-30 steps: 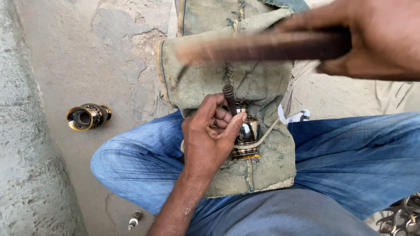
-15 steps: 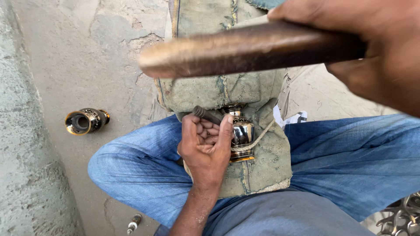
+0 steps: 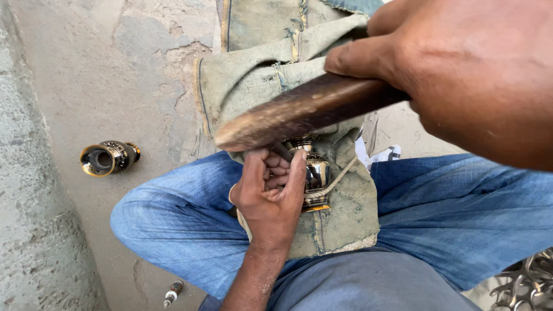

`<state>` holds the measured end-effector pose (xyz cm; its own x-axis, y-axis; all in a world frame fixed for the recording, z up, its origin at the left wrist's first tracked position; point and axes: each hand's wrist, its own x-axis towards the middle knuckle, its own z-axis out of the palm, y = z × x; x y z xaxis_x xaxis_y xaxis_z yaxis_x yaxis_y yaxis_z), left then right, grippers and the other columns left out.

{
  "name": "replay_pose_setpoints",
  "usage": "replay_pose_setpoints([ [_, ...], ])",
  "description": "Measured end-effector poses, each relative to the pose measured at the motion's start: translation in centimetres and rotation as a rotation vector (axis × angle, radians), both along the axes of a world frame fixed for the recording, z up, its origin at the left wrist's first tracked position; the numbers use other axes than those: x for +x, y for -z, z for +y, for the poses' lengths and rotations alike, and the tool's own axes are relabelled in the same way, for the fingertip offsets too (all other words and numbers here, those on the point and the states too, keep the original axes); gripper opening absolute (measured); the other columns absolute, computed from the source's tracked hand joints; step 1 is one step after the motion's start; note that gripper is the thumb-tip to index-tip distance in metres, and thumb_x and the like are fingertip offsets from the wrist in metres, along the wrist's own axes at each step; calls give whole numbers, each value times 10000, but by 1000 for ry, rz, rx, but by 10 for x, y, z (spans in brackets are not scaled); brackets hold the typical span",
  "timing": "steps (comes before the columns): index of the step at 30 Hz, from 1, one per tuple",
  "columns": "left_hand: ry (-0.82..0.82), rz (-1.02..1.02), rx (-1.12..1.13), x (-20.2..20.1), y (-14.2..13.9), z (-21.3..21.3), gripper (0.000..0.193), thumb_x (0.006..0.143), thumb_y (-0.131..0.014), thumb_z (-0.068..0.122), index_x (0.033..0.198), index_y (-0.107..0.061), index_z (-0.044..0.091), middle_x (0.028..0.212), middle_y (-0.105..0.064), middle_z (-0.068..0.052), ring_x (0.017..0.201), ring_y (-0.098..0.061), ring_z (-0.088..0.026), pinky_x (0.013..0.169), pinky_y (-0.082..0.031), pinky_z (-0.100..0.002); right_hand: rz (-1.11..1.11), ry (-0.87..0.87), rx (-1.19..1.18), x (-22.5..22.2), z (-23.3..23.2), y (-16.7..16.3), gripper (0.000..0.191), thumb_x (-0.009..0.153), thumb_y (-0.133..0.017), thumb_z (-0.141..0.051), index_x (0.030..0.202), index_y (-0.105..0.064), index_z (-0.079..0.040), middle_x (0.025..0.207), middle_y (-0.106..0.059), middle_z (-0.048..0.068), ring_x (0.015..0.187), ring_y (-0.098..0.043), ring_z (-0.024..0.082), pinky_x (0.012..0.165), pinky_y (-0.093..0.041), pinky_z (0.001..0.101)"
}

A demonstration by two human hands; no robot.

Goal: The person sits cross-legged on the ground and repeatedly hammers a small brass-colored metal object with a wooden mallet. They hold the object steady with their left hand and strike it with the mallet in their right hand, occasionally rotating the object to work different sides.

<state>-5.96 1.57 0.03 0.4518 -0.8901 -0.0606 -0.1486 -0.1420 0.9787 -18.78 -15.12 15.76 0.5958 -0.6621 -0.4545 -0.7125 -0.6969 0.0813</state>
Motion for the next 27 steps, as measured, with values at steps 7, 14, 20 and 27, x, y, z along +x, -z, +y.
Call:
replay_pose_setpoints([
  [7, 106, 33, 43, 8, -4, -11, 333, 900, -826, 106, 1156, -645, -6, 799, -668, -15, 695, -625, -38, 586, -547, -177, -94, -168, -112, -44, -20, 27, 707, 696, -828, -29, 1371, -706, -197, 1035, -770, 70, 905, -748, 225, 832, -590, 366],
  [14, 248, -29, 83, 15, -10, -25, 335, 869, -843, 104, 1141, -664, 28, 767, -676, -22, 666, -637, -50, 551, -551, -201, -153, 75, 15, -87, -25, 41, 788, 640, -866, -29, 1394, -687, -174, 1108, -778, 96, 908, -769, 203, 840, -629, 343],
  [20, 373, -73, 93, 19, -16, -35, 351, 850, -840, 105, 1148, -668, 31, 763, -677, -47, 651, -654, -74, 538, -563, -228, -254, 325, 144, -113, -9, 58, 744, 705, -852, -63, 1410, -662, -204, 1101, -782, 94, 881, -781, 197, 874, -629, 341],
  [27, 532, -149, 86, 23, -22, -47, 390, 819, -847, 121, 1165, -679, 54, 790, -711, -74, 636, -699, -127, 553, -583, -283, -441, 383, 172, -166, 19, 86, 666, 698, -818, -53, 1344, -674, -129, 1171, -754, 125, 922, -772, 259, 888, -631, 396],
])
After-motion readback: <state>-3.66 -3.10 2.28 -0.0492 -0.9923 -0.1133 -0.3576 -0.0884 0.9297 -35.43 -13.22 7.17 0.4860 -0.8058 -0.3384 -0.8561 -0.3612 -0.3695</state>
